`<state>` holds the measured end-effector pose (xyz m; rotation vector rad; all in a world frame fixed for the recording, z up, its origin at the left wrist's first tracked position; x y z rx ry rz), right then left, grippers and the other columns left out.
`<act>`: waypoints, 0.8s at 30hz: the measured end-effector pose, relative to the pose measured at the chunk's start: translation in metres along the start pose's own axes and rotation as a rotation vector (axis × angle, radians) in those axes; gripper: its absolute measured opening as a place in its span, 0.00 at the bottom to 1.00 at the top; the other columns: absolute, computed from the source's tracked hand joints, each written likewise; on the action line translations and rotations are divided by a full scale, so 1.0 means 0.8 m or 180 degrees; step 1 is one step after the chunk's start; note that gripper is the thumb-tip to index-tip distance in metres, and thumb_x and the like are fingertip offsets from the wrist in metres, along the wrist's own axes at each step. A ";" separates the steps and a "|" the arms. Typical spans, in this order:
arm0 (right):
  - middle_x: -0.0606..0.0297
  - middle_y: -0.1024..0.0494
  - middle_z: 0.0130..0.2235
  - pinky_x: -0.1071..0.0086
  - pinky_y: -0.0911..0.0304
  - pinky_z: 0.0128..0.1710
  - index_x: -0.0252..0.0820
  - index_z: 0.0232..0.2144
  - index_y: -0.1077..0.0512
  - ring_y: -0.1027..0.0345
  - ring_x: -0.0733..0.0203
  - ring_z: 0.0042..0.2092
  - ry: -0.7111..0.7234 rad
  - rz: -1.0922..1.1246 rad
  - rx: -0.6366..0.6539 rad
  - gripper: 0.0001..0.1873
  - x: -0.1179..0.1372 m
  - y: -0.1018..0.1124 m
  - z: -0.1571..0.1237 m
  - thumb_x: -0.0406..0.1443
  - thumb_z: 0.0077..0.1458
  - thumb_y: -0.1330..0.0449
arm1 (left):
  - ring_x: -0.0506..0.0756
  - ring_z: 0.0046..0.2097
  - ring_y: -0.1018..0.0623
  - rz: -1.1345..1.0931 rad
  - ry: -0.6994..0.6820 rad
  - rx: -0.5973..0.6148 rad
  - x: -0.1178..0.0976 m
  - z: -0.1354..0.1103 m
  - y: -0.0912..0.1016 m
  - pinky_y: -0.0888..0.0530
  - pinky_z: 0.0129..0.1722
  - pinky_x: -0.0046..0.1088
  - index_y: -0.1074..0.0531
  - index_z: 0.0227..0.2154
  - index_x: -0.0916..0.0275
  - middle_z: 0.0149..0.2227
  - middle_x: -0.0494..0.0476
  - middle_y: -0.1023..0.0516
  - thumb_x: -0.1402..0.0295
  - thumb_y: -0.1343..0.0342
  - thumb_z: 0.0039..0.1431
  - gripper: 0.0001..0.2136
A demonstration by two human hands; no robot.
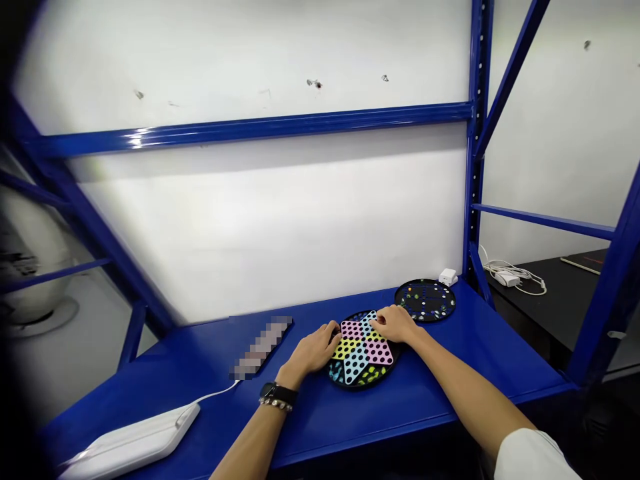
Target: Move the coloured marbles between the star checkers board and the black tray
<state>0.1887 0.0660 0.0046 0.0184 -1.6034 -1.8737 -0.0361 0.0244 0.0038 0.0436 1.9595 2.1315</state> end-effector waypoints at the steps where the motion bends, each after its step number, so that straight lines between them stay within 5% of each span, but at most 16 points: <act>1: 0.65 0.26 0.24 0.72 0.52 0.29 0.41 0.21 0.30 0.38 0.65 0.27 -0.0005 0.0003 -0.0005 0.20 0.000 0.000 0.000 0.45 0.61 0.46 | 0.59 0.39 0.21 0.0040 0.0020 0.0048 -0.001 0.003 -0.001 0.30 0.40 0.35 0.33 0.45 0.56 0.41 0.59 0.23 0.59 0.62 0.67 0.15; 13: 0.68 0.30 0.22 0.72 0.54 0.29 0.41 0.19 0.35 0.42 0.66 0.25 0.0011 0.0073 -0.0030 0.21 -0.008 -0.006 0.001 0.45 0.59 0.48 | 0.60 0.39 0.20 0.0308 -0.0046 0.0104 -0.009 0.007 -0.005 0.28 0.39 0.36 0.29 0.44 0.57 0.41 0.62 0.22 0.60 0.66 0.68 0.19; 24: 0.68 0.31 0.22 0.72 0.55 0.28 0.40 0.19 0.35 0.43 0.67 0.25 -0.0012 0.0092 -0.0005 0.21 -0.004 0.000 -0.001 0.44 0.60 0.46 | 0.60 0.38 0.20 0.0196 0.0060 0.0076 -0.011 0.000 0.008 0.32 0.34 0.31 0.23 0.28 0.58 0.35 0.61 0.18 0.58 0.63 0.67 0.23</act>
Point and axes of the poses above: each hand's wrist, its own z-axis towards the middle knuckle, its own y-axis out of the back of the hand, x = y × z, the point moved 3 cm from there along z, towards the middle knuckle
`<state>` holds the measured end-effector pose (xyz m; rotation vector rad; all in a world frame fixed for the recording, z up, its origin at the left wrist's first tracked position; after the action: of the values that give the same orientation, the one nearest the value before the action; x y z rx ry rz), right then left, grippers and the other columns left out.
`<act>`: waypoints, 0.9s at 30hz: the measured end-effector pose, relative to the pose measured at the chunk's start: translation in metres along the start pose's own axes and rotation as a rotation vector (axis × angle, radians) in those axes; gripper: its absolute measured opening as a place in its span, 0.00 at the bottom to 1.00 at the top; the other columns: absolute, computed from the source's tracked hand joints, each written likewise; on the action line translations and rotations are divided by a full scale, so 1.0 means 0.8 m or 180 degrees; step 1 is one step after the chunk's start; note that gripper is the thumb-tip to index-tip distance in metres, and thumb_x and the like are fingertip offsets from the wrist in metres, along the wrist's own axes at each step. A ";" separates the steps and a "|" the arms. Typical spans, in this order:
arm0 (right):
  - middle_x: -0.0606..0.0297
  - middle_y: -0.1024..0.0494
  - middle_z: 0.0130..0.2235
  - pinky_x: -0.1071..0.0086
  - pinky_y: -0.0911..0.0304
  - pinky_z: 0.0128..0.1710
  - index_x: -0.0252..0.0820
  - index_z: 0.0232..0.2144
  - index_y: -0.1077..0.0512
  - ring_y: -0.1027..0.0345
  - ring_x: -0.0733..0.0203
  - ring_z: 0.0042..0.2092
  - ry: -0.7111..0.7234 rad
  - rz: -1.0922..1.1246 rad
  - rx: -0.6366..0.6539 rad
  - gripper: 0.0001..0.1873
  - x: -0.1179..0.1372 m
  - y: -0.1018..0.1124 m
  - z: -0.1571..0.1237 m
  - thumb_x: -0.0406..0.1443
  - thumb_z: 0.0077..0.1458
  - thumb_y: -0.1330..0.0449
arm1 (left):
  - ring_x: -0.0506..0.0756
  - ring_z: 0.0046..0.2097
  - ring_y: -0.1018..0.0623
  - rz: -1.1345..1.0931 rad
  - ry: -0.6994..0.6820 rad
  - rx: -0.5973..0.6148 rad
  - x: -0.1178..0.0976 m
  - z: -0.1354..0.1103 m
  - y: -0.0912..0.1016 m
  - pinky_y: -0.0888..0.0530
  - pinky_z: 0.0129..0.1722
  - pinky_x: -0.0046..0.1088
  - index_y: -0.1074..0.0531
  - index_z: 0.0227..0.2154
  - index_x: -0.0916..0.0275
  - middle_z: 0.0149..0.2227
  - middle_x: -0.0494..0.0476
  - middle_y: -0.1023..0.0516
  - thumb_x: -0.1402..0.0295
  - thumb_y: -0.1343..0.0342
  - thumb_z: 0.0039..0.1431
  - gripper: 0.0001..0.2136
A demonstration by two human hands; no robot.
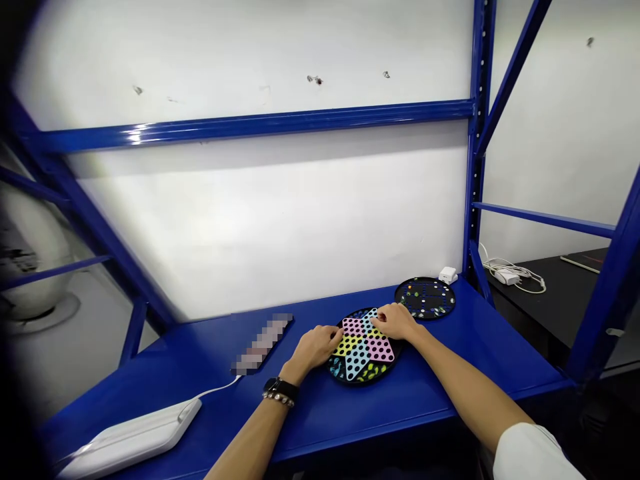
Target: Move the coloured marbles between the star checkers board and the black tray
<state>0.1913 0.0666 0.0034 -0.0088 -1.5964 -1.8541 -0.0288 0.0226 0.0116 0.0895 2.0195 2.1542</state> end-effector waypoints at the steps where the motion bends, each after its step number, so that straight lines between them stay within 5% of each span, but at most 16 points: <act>1: 0.68 0.31 0.22 0.72 0.55 0.28 0.40 0.19 0.35 0.43 0.67 0.25 -0.0006 0.0014 0.0009 0.21 0.000 0.000 0.000 0.44 0.60 0.46 | 0.60 0.38 0.20 -0.0012 0.0045 0.0006 0.000 0.000 0.000 0.32 0.34 0.30 0.23 0.28 0.59 0.34 0.61 0.18 0.58 0.62 0.67 0.23; 11: 0.68 0.34 0.19 0.70 0.55 0.27 0.41 0.16 0.40 0.45 0.67 0.24 0.0048 0.0273 -0.0117 0.21 -0.001 0.000 0.001 0.43 0.57 0.44 | 0.52 0.26 0.29 -0.0428 0.0269 -0.0297 0.014 0.002 -0.005 0.46 0.27 0.29 0.31 0.18 0.62 0.22 0.56 0.27 0.58 0.63 0.68 0.26; 16: 0.71 0.38 0.19 0.71 0.54 0.27 0.41 0.16 0.42 0.48 0.68 0.24 -0.0047 0.0986 -0.0489 0.23 0.000 0.000 0.007 0.46 0.57 0.44 | 0.49 0.23 0.35 -0.0651 0.0516 -0.1005 0.010 0.002 0.013 0.48 0.27 0.27 0.35 0.17 0.62 0.19 0.52 0.32 0.58 0.63 0.68 0.26; 20: 0.71 0.40 0.19 0.72 0.53 0.24 0.41 0.18 0.37 0.50 0.68 0.22 -0.0178 0.2525 -0.0486 0.27 0.017 -0.009 0.014 0.55 0.57 0.48 | 0.48 0.23 0.37 -0.0663 0.0149 -0.1350 -0.041 0.008 0.040 0.48 0.27 0.27 0.33 0.19 0.62 0.20 0.51 0.31 0.58 0.65 0.70 0.26; 24: 0.70 0.35 0.20 0.73 0.51 0.19 0.43 0.25 0.34 0.46 0.67 0.19 -0.0947 0.4687 0.0672 0.31 0.037 -0.031 0.008 0.62 0.56 0.55 | 0.51 0.29 0.30 -0.0166 -0.0690 -0.1438 -0.119 0.019 0.053 0.42 0.29 0.27 0.29 0.28 0.60 0.27 0.52 0.24 0.60 0.60 0.69 0.19; 27: 0.66 0.31 0.21 0.72 0.43 0.21 0.43 0.26 0.34 0.37 0.63 0.23 -0.1414 0.5703 0.0784 0.31 0.035 -0.031 0.003 0.61 0.58 0.59 | 0.55 0.38 0.27 0.0030 -0.0972 -0.1452 -0.156 0.026 0.044 0.37 0.36 0.30 0.29 0.35 0.59 0.36 0.54 0.23 0.64 0.58 0.68 0.13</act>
<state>0.1566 0.0556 -0.0056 -1.3153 -1.1522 -0.2212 0.0938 0.0190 0.0583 0.3378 1.3372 2.3752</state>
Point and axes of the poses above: each hand's wrist, its own z-axis towards the middle knuckle, its own y-axis out of the back of the hand, x = y × z, the point moved 3 cm from there along z, towards the middle knuckle
